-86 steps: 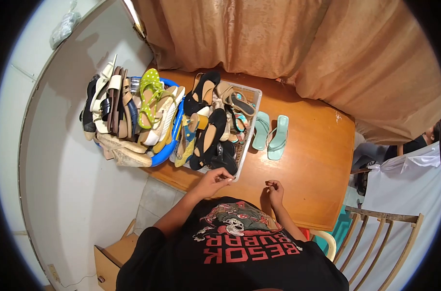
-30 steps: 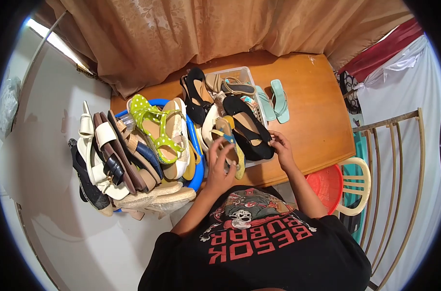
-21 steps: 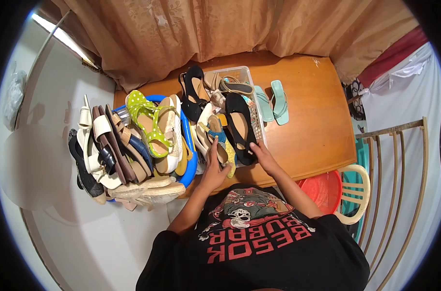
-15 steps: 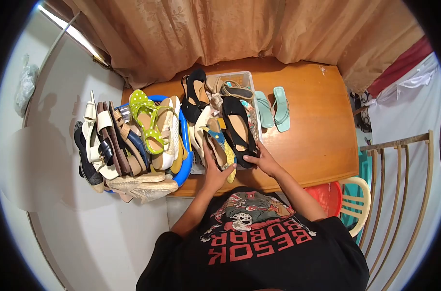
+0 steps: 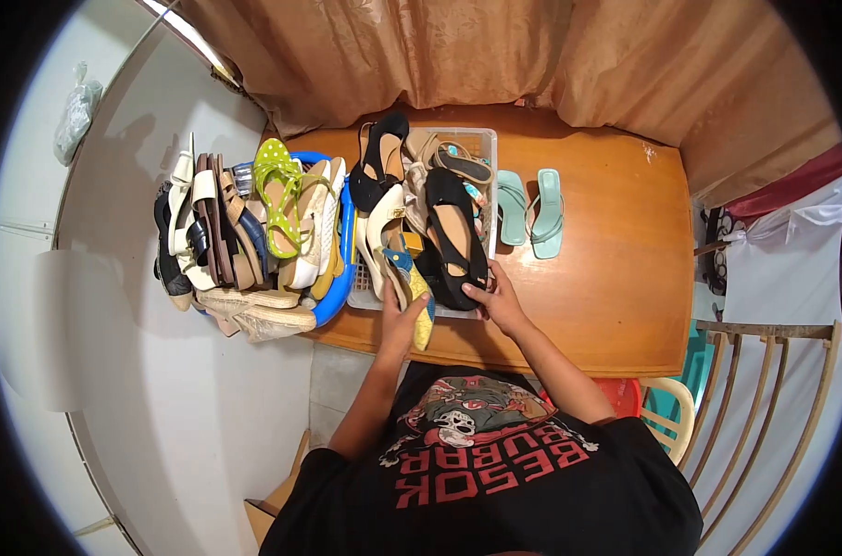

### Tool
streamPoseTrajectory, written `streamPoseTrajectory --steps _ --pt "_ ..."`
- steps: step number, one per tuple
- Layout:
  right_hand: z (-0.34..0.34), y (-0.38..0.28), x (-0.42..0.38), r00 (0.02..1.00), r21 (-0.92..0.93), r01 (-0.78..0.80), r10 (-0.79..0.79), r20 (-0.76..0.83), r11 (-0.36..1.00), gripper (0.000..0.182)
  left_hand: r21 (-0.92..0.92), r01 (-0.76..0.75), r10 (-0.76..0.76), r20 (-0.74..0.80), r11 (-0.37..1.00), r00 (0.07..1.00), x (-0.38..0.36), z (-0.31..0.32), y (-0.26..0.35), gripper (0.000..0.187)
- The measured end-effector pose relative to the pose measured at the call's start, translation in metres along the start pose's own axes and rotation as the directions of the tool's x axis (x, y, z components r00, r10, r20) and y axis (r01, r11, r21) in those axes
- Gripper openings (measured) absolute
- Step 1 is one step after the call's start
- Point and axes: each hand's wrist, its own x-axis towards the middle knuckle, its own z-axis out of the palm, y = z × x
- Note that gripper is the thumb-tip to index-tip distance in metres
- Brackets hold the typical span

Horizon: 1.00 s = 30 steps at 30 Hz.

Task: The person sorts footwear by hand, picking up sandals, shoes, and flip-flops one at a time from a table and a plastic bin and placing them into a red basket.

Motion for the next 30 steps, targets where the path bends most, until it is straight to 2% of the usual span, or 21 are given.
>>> streamPoseTrajectory --steps 2,3,4,5,6,8,11,13,14,16,18,19,20,21,22,23,24,25,26,28,30 --pt "-0.011 -0.004 -0.006 0.999 0.047 -0.004 0.006 -0.038 0.999 0.058 0.099 -0.068 0.069 -0.008 0.993 0.998 0.002 -0.009 0.003 0.084" --pt "-0.016 -0.006 -0.009 0.999 0.043 -0.003 0.005 -0.039 0.999 0.058 0.232 -0.18 0.186 -0.003 0.956 0.983 0.002 -0.008 0.012 0.087" --pt "-0.022 -0.009 -0.011 0.996 0.015 0.03 -0.028 -0.08 0.999 0.058 0.23 -0.184 0.189 0.001 0.956 0.982 0.003 -0.01 0.021 0.087" --pt "-0.027 -0.011 -0.014 0.991 -0.011 0.061 -0.062 -0.122 0.998 0.058 0.567 -0.24 0.265 0.039 0.788 0.963 0.003 -0.015 0.031 0.09" --pt "-0.031 -0.01 -0.018 0.982 -0.036 0.086 -0.091 -0.166 0.996 0.059 0.822 -0.26 0.317 0.103 0.507 0.943 0.003 -0.02 0.039 0.093" --pt "-0.038 -0.011 -0.021 0.979 -0.009 0.094 -0.095 -0.182 0.995 0.056 0.822 -0.305 0.321 0.159 0.481 0.934 0.009 -0.023 0.046 0.098" --pt "-0.042 -0.005 -0.022 0.997 0.133 0.03 -0.021 -0.069 0.991 0.053 0.814 -0.362 0.306 0.239 0.454 0.921 0.017 -0.029 0.032 0.092" --pt "-0.034 -0.004 -0.023 0.999 0.078 0.01 -0.006 -0.052 0.997 0.062 0.89 -0.402 0.397 0.296 0.217 0.869 0.016 -0.025 0.029 0.085" --pt "-0.028 -0.004 -0.023 0.999 0.037 0.012 -0.01 -0.036 0.999 0.066 0.884 -0.413 0.398 0.304 0.221 0.865 0.017 -0.024 0.028 0.085" --pt "-0.006 -0.006 -0.023 0.998 -0.067 0.021 -0.025 -0.06 0.998 0.069 0.87 -0.416 0.5 0.245 0.265 0.831 0.011 -0.007 0.054 0.079" --pt "0.017 -0.006 -0.024 0.999 0.022 0.017 -0.016 -0.037 1.0 0.068 0.844 -0.465 0.524 0.278 0.266 0.805 0.009 0.002 0.072 0.078" --pt "0.023 0.0 -0.023 1.0 0.054 -0.009 0.008 0.012 0.999 0.067 0.692 -0.538 0.403 0.371 0.481 0.837 0.015 0.006 0.08 0.075" --pt "0.03 0.005 -0.023 0.998 0.097 -0.005 0.0 0.061 0.995 0.066 0.504 -0.535 0.295 0.48 0.678 0.826 0.018 0.008 0.083 0.073" --pt "0.032 0.007 -0.025 0.993 0.083 -0.038 0.028 0.113 0.996 0.069 0.414 -0.561 0.38 0.442 0.717 0.812 0.029 0.01 0.053 0.066" --pt "0.036 0.006 -0.025 0.984 0.068 -0.069 0.057 0.166 0.995 0.071 0.343 -0.398 0.183 0.516 0.851 0.837 0.034 0.009 0.06 0.054" --pt "0.039 0.004 -0.025 0.985 0.063 -0.066 0.055 0.162 0.996 0.071 0.296 -0.326 0.133 0.523 0.898 0.842 0.034 0.006 0.059 0.048" --pt "0.044 -0.002 -0.025 0.99 -0.08 0.001 0.01 0.143 0.997 0.076 0.25 -0.252 0.084 0.535 0.935 0.84 0.036 0.004 0.058 0.043" --pt "0.048 -0.007 -0.025 0.991 -0.219 0.064 -0.037 0.126 0.974 0.082 0.246 -0.254 0.084 0.544 0.935 0.835 0.038 0.001 0.057 0.043" --pt "0.045 -0.013 -0.026 0.993 -0.218 0.065 -0.041 0.112 0.974 0.082 0.23 -0.242 0.087 0.529 0.943 0.844 0.04 -0.003 0.056 0.04" --pt "0.031 -0.03 -0.029 0.961 -0.458 0.226 -0.118 0.251 0.86 0.094 0.214 -0.227 0.084 0.525 0.95 0.847 0.044 -0.015 0.05 0.038" --pt "0.028 -0.043 -0.033 0.977 -0.407 0.18 -0.115 0.178 0.896 0.098 0.215 -0.009 -0.114 0.55 0.976 0.828 0.05 -0.027 0.049 0.041"
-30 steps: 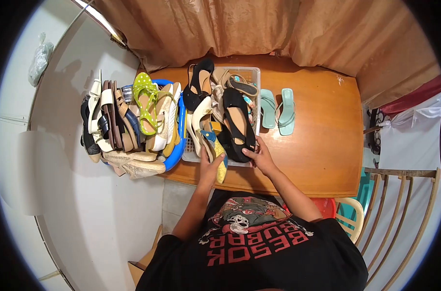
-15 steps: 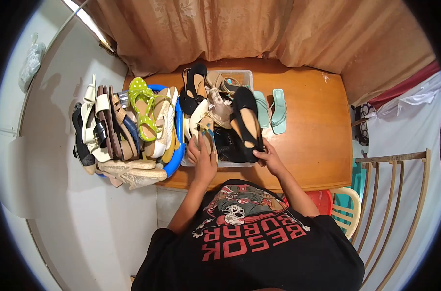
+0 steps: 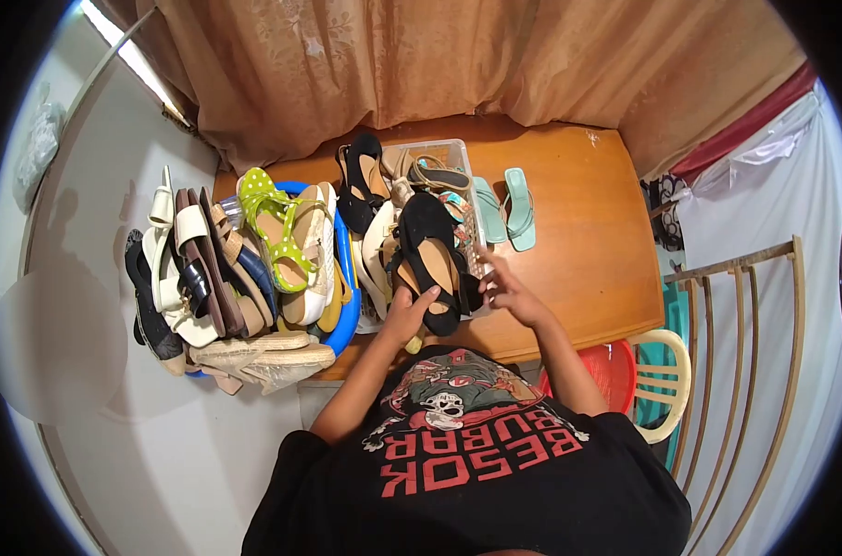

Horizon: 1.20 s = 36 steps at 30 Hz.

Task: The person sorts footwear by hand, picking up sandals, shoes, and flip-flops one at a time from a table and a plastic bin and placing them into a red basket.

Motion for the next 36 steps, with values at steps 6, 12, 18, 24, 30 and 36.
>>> streamPoseTrajectory --steps 6,12,18,24,30,36 --pt "0.021 -0.022 0.005 0.987 0.278 0.106 -0.068 -0.143 0.955 0.081 -0.302 0.267 -0.181 0.284 0.915 0.942 -0.02 -0.01 0.005 0.041" --pt "0.045 -0.018 0.022 0.815 0.217 0.236 -0.071 -0.575 0.947 0.04 -0.291 0.401 -0.226 0.489 0.868 0.843 -0.017 0.002 0.013 0.059" --pt "0.013 -0.035 0.014 0.465 0.127 0.47 -0.122 -0.877 0.874 0.033 -0.436 0.444 -0.177 0.529 0.783 0.83 -0.005 0.018 0.008 0.054" --pt "-0.039 -0.033 -0.029 0.273 0.196 0.67 0.008 -0.962 0.716 0.028 -0.48 0.252 -0.088 0.338 0.84 0.937 -0.007 0.021 0.019 0.057" --pt "-0.022 0.014 -0.054 0.461 0.51 0.707 0.227 -0.858 0.491 0.017 -0.499 0.213 -0.038 0.337 0.84 0.941 0.007 0.036 0.02 0.044" --pt "0.044 0.035 -0.032 0.645 0.655 0.662 0.169 -0.746 0.364 0.033 -0.466 0.092 -0.055 0.093 0.88 0.994 0.039 0.093 -0.007 0.049"
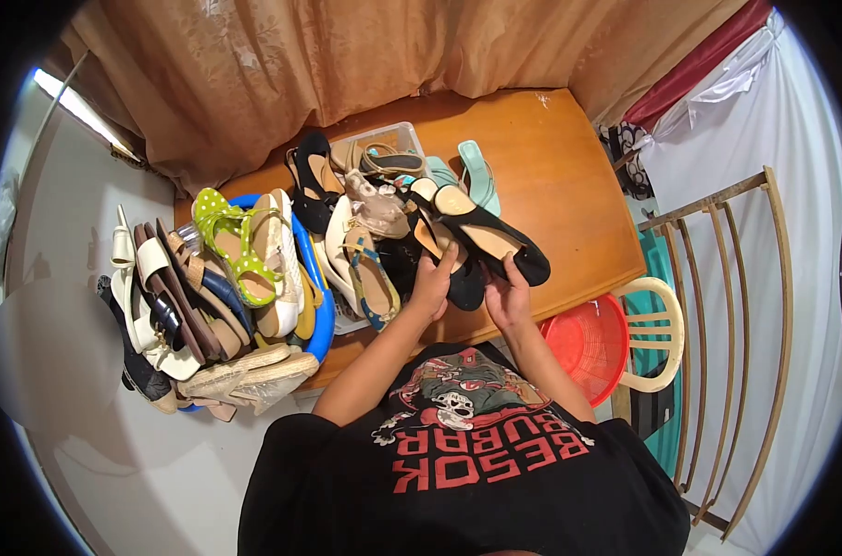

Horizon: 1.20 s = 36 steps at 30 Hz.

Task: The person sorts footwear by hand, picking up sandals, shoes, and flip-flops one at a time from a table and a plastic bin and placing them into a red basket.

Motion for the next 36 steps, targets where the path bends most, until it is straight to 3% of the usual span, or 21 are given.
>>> streamPoseTrajectory --steps 2,4,6,7,8,10,12,16,18,19,20,22,23,24,26,28,30,31,32,34,36 --pt "-0.008 -0.014 0.01 0.998 -0.084 0.027 -0.021 0.066 0.996 0.035 0.06 0.006 0.0 -0.111 0.998 0.994 0.011 0.009 -0.013 0.055" --pt "-0.011 -0.03 0.018 0.991 -0.305 0.112 -0.085 0.1 0.946 0.035 0.067 0.076 -0.064 -0.168 0.995 0.984 0.019 0.018 -0.025 0.054" --pt "-0.017 -0.035 0.023 0.997 -0.382 0.046 -0.021 0.069 0.923 0.036 -0.016 -0.154 0.154 -0.007 0.988 0.988 0.03 0.031 -0.038 0.057" --pt "-0.021 -0.038 0.024 0.995 -0.52 0.076 -0.031 0.095 0.85 0.038 -0.024 -0.306 0.304 -0.054 0.952 0.951 0.04 0.043 -0.043 0.048" --pt "-0.025 -0.041 0.028 0.991 -0.647 0.11 -0.037 0.126 0.755 0.039 -0.019 -0.313 0.312 -0.055 0.949 0.949 0.047 0.048 -0.044 0.048" --pt "-0.022 -0.055 0.033 0.971 -0.766 0.092 0.113 0.21 0.636 0.047 0.161 -0.243 0.259 -0.085 0.956 0.962 0.051 0.068 -0.021 0.038" --pt "-0.03 -0.066 0.049 0.845 -0.728 0.337 0.15 0.514 0.597 0.067 0.092 -0.138 0.154 -0.201 0.986 0.967 0.056 0.074 -0.015 0.03" --pt "-0.043 -0.095 0.08 0.858 -0.619 0.21 0.161 0.488 0.757 0.085 0.096 -0.211 0.231 -0.317 0.973 0.92 0.066 0.067 -0.022 0.029" --pt "-0.053 -0.113 0.106 0.941 -0.474 0.057 0.112 0.321 0.878 0.092 0.122 -0.257 0.284 -0.357 0.959 0.89 0.068 0.061 -0.02 0.029" --pt "-0.054 -0.124 0.117 0.864 -0.546 0.054 0.235 0.445 0.836 0.084 0.21 -0.207 0.267 -0.318 0.956 0.91 0.066 0.058 -0.018 0.03" --pt "-0.054 -0.125 0.125 0.855 -0.548 0.035 0.258 0.449 0.836 0.084 0.296 -0.15 0.237 -0.282 0.943 0.93 0.063 0.056 -0.016 0.031" --pt "-0.039 -0.132 0.135 0.588 -0.806 -0.129 0.699 0.408 0.578 0.068 0.377 -0.092 0.203 -0.268 0.922 0.942 0.06 0.068 -0.012 0.034" --pt "-0.044 -0.126 0.141 0.594 -0.882 -0.015 0.713 0.371 0.471 0.049 0.391 -0.074 0.195 -0.278 0.918 0.941 0.062 0.079 -0.014 0.032" --pt "-0.047 -0.122 0.148 0.588 -0.883 -0.018 0.719 0.37 0.469 0.049 0.407 -0.06 0.188 -0.284 0.912 0.94 0.065 0.089 -0.015 0.032" --pt "-0.048 -0.116 0.163 0.677 -0.798 -0.17 0.657 0.332 0.578 0.04 0.427 -0.066 0.205 -0.29 0.902 0.935 0.082 0.084 -0.03 0.037" --pt "-0.047 -0.112 0.167 0.73 -0.746 -0.192 0.601 0.326 0.638 0.037 0.457 -0.12 0.305 -0.357 0.882 0.883 0.095 0.088 -0.038 0.041" --pt "-0.059 -0.105 0.172 0.801 -0.57 -0.275 0.512 0.309 0.774 0.038 0.385 -0.094 0.245 -0.366 0.918 0.898 0.106 0.091 -0.048 0.045" --pt "-0.063 -0.107 0.17 0.8 -0.588 -0.303 0.536 0.271 0.75 0.039 0.333 -0.06 0.175 -0.326 0.941 0.929 0.112 0.09 -0.054 0.044" --pt "-0.073 -0.103 0.17 0.825 -0.653 -0.224 0.497 0.268 0.723 0.037 0.284 -0.027 0.109 -0.277 0.958 0.955 0.12 0.09 -0.059 0.044" --pt "-0.108 -0.099 0.176 0.844 -0.784 -0.187 0.505 0.18 0.592 0.038 0.469 -0.039 0.167 -0.234 0.883 0.958 0.134 0.092 -0.077 0.047" --pt "-0.123 -0.11 0.174 0.87 -0.777 -0.23 0.481 0.105 0.585 0.037 0.557 -0.02 0.189 -0.248 0.83 0.95 0.144 0.094 -0.097 0.051"
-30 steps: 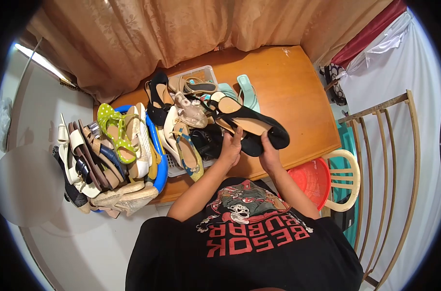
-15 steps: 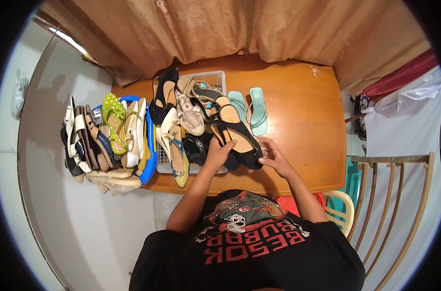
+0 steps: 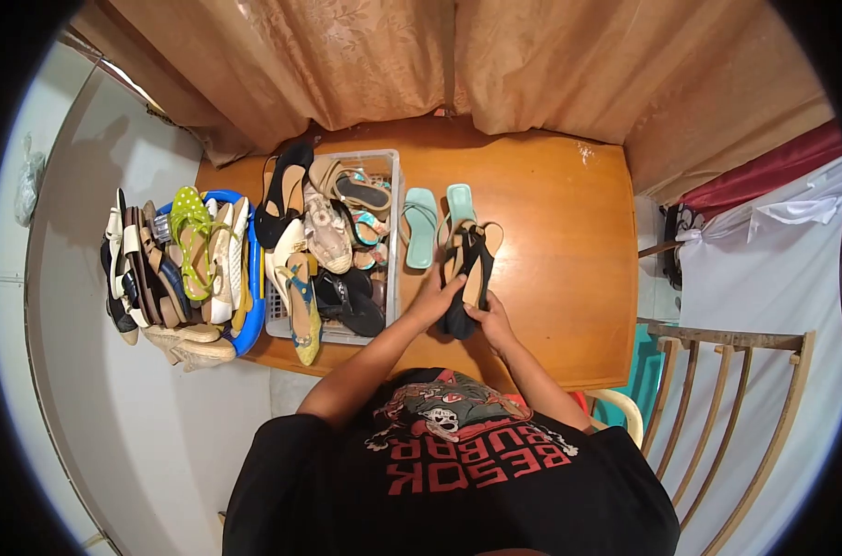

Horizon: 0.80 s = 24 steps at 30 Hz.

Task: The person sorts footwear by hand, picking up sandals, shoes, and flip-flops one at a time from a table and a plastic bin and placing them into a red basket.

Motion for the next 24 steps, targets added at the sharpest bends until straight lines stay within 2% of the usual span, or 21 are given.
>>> streamPoseTrajectory --steps 1,2,5,6,8,9,10,12,13,14,15,16,18,20,22,23,24 --pt "-0.008 0.001 -0.002 0.997 0.027 -0.04 0.042 -0.071 0.999 0.037 0.001 0.064 -0.064 0.145 0.998 0.987 0.013 -0.001 -0.033 0.055" --pt "-0.018 0.003 -0.002 0.997 0.022 -0.026 0.027 -0.071 0.999 0.037 0.034 0.118 -0.122 0.167 0.992 0.978 0.014 0.006 -0.033 0.056" --pt "-0.049 -0.008 0.001 0.97 0.073 -0.159 0.169 -0.174 0.985 0.035 -0.128 0.187 -0.136 0.332 0.974 0.933 0.026 0.026 -0.043 0.058" --pt "-0.058 -0.011 0.01 0.97 0.065 -0.156 0.165 -0.18 0.986 0.035 -0.136 0.184 -0.129 0.336 0.974 0.933 0.037 0.033 -0.046 0.058" --pt "-0.077 -0.01 0.03 0.97 0.051 -0.161 0.167 -0.174 0.986 0.03 -0.259 0.325 -0.227 0.345 0.91 0.911 0.058 0.051 -0.056 0.06" --pt "-0.079 -0.018 0.04 0.97 0.066 -0.132 0.143 -0.198 0.989 0.03 -0.212 0.347 -0.26 0.353 0.913 0.899 0.06 0.056 -0.033 0.075" --pt "-0.084 -0.023 0.053 0.969 0.058 -0.138 0.147 -0.2 0.989 0.03 -0.195 0.334 -0.269 0.298 0.922 0.916 0.066 0.063 -0.026 0.078" --pt "-0.092 -0.027 0.082 0.968 -0.07 -0.108 0.088 -0.237 0.992 0.031 -0.224 0.306 -0.269 0.182 0.925 0.946 0.099 0.071 -0.063 0.081" --pt "-0.095 -0.025 0.097 0.968 -0.076 -0.112 0.092 -0.234 0.991 0.031 -0.158 0.269 -0.248 0.142 0.95 0.958 0.114 0.07 -0.075 0.083" --pt "-0.098 -0.021 0.112 0.967 -0.157 -0.105 0.063 -0.247 0.982 0.029 -0.091 0.233 -0.224 0.102 0.968 0.969 0.125 0.068 -0.082 0.085" --pt "-0.099 -0.019 0.121 0.966 -0.236 -0.094 0.032 -0.255 0.967 0.028 -0.019 0.261 -0.261 0.026 0.965 0.965 0.13 0.067 -0.083 0.084" --pt "-0.099 -0.019 0.127 0.968 -0.238 -0.095 0.034 -0.248 0.967 0.028 -0.021 0.262 -0.261 0.018 0.965 0.965 0.124 0.065 -0.069 0.084" --pt "-0.098 -0.019 0.137 0.969 -0.27 -0.189 0.136 -0.205 0.944 0.024 -0.047 0.204 -0.193 0.172 0.978 0.966 0.11 0.057 -0.046 0.084" --pt "-0.089 -0.027 0.135 0.977 -0.292 -0.169 0.121 -0.175 0.941 0.024 0.101 0.03 -0.048 0.186 0.994 0.981 0.122 0.052 -0.081 0.097" --pt "-0.084 -0.028 0.132 0.988 -0.222 -0.083 0.051 -0.145 0.972 0.037 0.123 0.005 -0.019 0.112 0.992 0.994 0.125 0.054 -0.088 0.107" --pt "-0.083 -0.029 0.134 0.987 -0.221 -0.067 0.033 -0.155 0.973 0.037 0.122 0.009 -0.022 0.104 0.992 0.994 0.124 0.057 -0.093 0.107" --pt "-0.083 -0.028 0.135 0.988 -0.225 -0.069 0.036 -0.148 0.972 0.037 0.229 0.005 -0.022 0.073 0.973 0.997 0.118 0.06 -0.08 0.108"
